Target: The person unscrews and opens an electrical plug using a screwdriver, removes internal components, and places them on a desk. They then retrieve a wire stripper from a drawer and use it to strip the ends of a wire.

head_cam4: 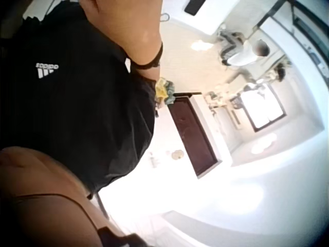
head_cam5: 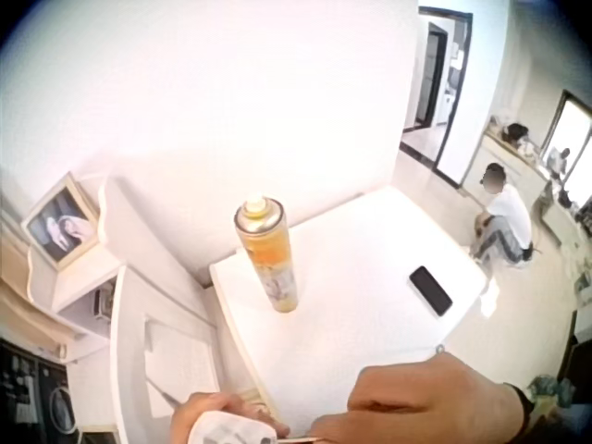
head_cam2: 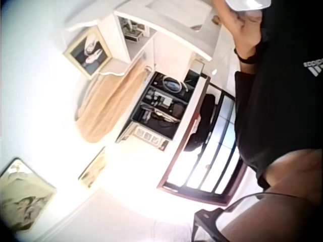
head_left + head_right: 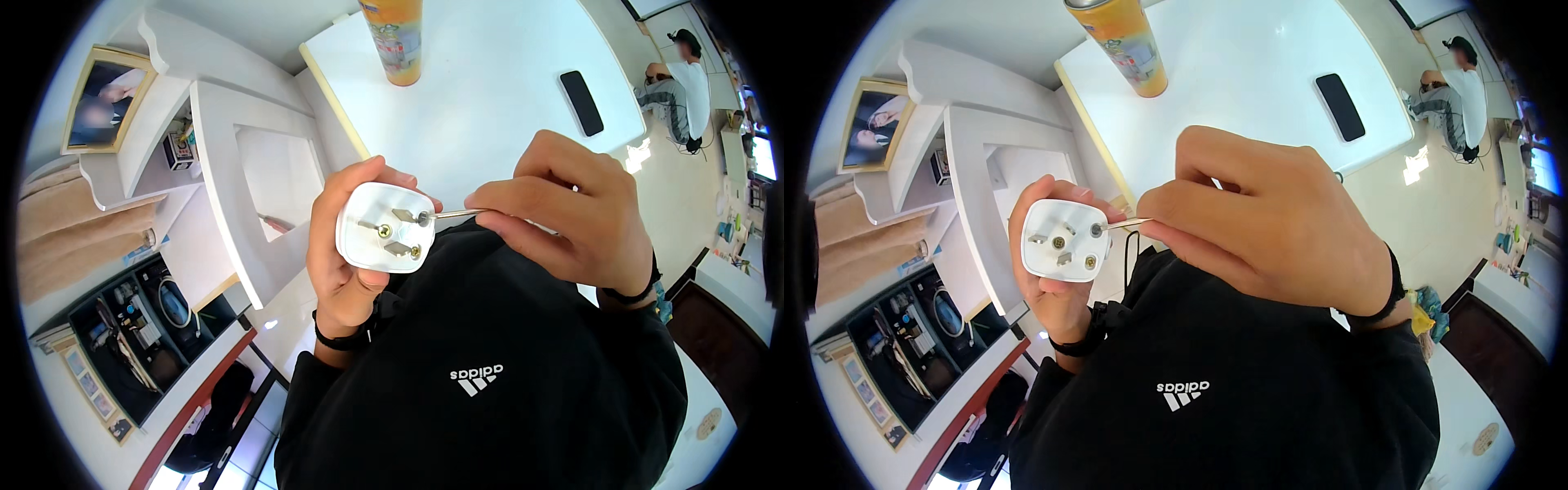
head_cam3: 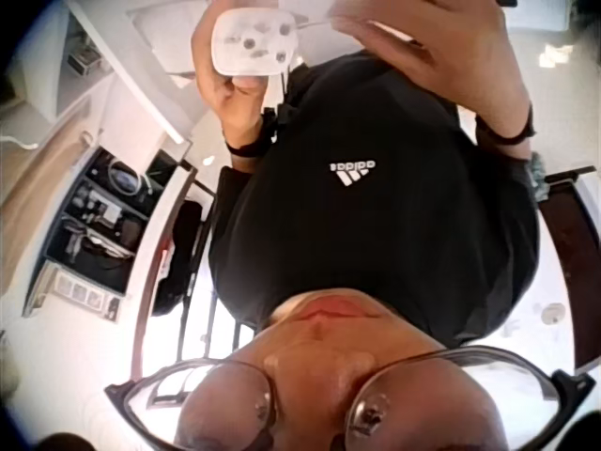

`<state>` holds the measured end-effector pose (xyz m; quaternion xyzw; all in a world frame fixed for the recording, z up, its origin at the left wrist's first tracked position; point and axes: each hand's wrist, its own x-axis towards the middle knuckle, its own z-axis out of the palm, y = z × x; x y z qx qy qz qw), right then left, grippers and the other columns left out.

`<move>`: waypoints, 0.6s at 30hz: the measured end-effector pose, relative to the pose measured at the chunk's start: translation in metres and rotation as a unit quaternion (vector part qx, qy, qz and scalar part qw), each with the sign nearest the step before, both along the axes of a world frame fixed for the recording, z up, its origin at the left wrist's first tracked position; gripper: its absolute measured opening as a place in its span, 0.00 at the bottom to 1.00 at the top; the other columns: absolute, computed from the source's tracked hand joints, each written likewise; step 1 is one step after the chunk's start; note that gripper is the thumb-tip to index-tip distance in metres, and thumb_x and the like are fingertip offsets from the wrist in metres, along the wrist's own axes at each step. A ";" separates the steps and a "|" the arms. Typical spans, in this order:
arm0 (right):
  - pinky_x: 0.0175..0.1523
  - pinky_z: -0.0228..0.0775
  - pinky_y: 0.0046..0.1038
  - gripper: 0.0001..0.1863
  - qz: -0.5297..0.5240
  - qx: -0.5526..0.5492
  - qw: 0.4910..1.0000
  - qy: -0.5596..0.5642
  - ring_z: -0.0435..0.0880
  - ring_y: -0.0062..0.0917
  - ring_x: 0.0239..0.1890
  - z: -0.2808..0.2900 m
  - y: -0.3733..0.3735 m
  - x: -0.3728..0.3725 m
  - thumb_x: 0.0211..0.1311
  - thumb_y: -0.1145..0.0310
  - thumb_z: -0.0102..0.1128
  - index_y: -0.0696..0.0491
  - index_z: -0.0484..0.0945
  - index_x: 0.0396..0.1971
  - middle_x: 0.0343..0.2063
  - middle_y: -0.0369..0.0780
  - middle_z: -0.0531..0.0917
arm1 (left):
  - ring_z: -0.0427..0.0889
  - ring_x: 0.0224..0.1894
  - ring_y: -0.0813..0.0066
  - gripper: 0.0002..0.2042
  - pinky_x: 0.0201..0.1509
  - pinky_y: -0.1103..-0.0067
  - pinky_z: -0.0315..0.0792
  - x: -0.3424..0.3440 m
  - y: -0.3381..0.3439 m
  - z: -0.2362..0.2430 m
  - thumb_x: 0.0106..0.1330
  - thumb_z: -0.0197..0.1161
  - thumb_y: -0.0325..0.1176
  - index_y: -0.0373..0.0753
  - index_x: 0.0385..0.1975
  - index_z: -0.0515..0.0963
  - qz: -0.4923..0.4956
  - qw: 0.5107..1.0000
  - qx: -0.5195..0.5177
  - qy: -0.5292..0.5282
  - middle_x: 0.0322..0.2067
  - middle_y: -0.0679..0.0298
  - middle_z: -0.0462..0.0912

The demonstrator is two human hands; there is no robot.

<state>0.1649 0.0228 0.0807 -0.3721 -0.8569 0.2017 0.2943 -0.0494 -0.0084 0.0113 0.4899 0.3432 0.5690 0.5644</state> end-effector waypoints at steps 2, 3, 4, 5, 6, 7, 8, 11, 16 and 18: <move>0.19 0.56 0.20 0.12 0.000 0.008 1.000 0.002 0.68 0.19 0.16 -0.001 0.000 -0.002 0.40 0.75 0.72 0.51 0.83 0.30 0.20 0.34 0.69 | 0.80 0.39 0.60 0.46 0.42 0.69 0.77 -0.002 0.000 -0.003 0.53 0.64 0.62 0.30 0.61 0.59 -0.002 1.000 0.014 0.001 0.46 0.51 0.72; 0.19 0.56 0.20 0.13 -0.002 0.011 1.000 0.003 0.68 0.19 0.16 -0.002 -0.001 -0.003 0.40 0.75 0.72 0.51 0.83 0.30 0.20 0.34 0.69 | 0.80 0.39 0.60 0.45 0.41 0.70 0.77 -0.003 0.000 -0.004 0.54 0.64 0.62 0.30 0.61 0.59 -0.003 1.000 0.017 0.001 0.46 0.51 0.72; 0.19 0.56 0.20 0.12 -0.005 0.012 1.000 0.004 0.68 0.19 0.16 -0.002 -0.002 -0.004 0.40 0.75 0.72 0.51 0.83 0.30 0.20 0.34 0.68 | 0.80 0.39 0.60 0.44 0.40 0.71 0.76 -0.004 -0.001 -0.004 0.55 0.64 0.61 0.30 0.61 0.59 -0.003 1.000 0.010 -0.001 0.45 0.51 0.72; 0.19 0.56 0.21 0.12 -0.006 0.013 1.000 0.000 0.68 0.19 0.16 -0.001 -0.003 -0.005 0.40 0.75 0.72 0.51 0.83 0.30 0.20 0.34 0.68 | 0.80 0.39 0.61 0.43 0.39 0.73 0.76 -0.004 -0.002 -0.003 0.56 0.62 0.61 0.30 0.60 0.59 -0.004 1.000 0.003 0.002 0.45 0.51 0.72; 0.18 0.56 0.21 0.12 -0.005 0.014 1.000 -0.002 0.68 0.19 0.16 -0.001 -0.004 -0.005 0.40 0.75 0.72 0.51 0.83 0.29 0.20 0.34 0.68 | 0.80 0.38 0.61 0.42 0.38 0.74 0.75 -0.004 -0.003 -0.001 0.57 0.61 0.60 0.30 0.60 0.60 -0.004 1.000 -0.005 0.007 0.44 0.50 0.72; 0.18 0.55 0.21 0.12 -0.002 0.015 1.000 -0.009 0.68 0.19 0.16 0.000 -0.005 -0.006 0.39 0.75 0.72 0.52 0.83 0.29 0.20 0.34 0.68 | 0.79 0.38 0.62 0.41 0.36 0.75 0.75 -0.003 -0.003 0.004 0.58 0.59 0.60 0.30 0.60 0.60 -0.006 1.000 -0.014 0.016 0.44 0.50 0.72; 0.18 0.55 0.21 0.13 0.001 0.018 1.000 -0.015 0.68 0.19 0.17 0.001 -0.006 -0.007 0.39 0.75 0.71 0.52 0.83 0.29 0.20 0.34 0.68 | 0.79 0.37 0.63 0.40 0.35 0.76 0.74 -0.002 -0.003 0.007 0.59 0.57 0.60 0.30 0.60 0.60 -0.008 0.999 -0.022 0.025 0.43 0.50 0.71; 0.17 0.55 0.21 0.13 0.014 0.033 0.999 -0.030 0.68 0.20 0.17 0.000 -0.010 -0.012 0.39 0.75 0.70 0.55 0.82 0.30 0.21 0.35 0.67 | 0.76 0.38 0.65 0.36 0.37 0.76 0.71 -0.003 0.000 0.003 0.61 0.50 0.61 0.31 0.55 0.64 -0.005 0.999 -0.033 0.017 0.42 0.50 0.71; 0.17 0.56 0.21 0.14 0.018 0.019 0.999 -0.033 0.70 0.21 0.18 -0.003 -0.013 -0.024 0.40 0.74 0.67 0.58 0.80 0.32 0.21 0.36 0.65 | 0.71 0.31 0.71 0.30 0.33 0.78 0.67 0.010 0.011 0.002 0.66 0.44 0.61 0.36 0.48 0.66 -0.028 0.993 -0.094 -0.067 0.37 0.57 0.71; 0.17 0.57 0.22 0.13 0.003 0.003 1.000 -0.029 0.70 0.21 0.18 -0.005 -0.014 -0.027 0.41 0.75 0.67 0.58 0.79 0.31 0.20 0.36 0.65 | 0.71 0.30 0.72 0.29 0.32 0.79 0.66 0.012 0.014 0.000 0.68 0.39 0.61 0.36 0.46 0.67 -0.034 0.984 -0.120 -0.129 0.34 0.58 0.71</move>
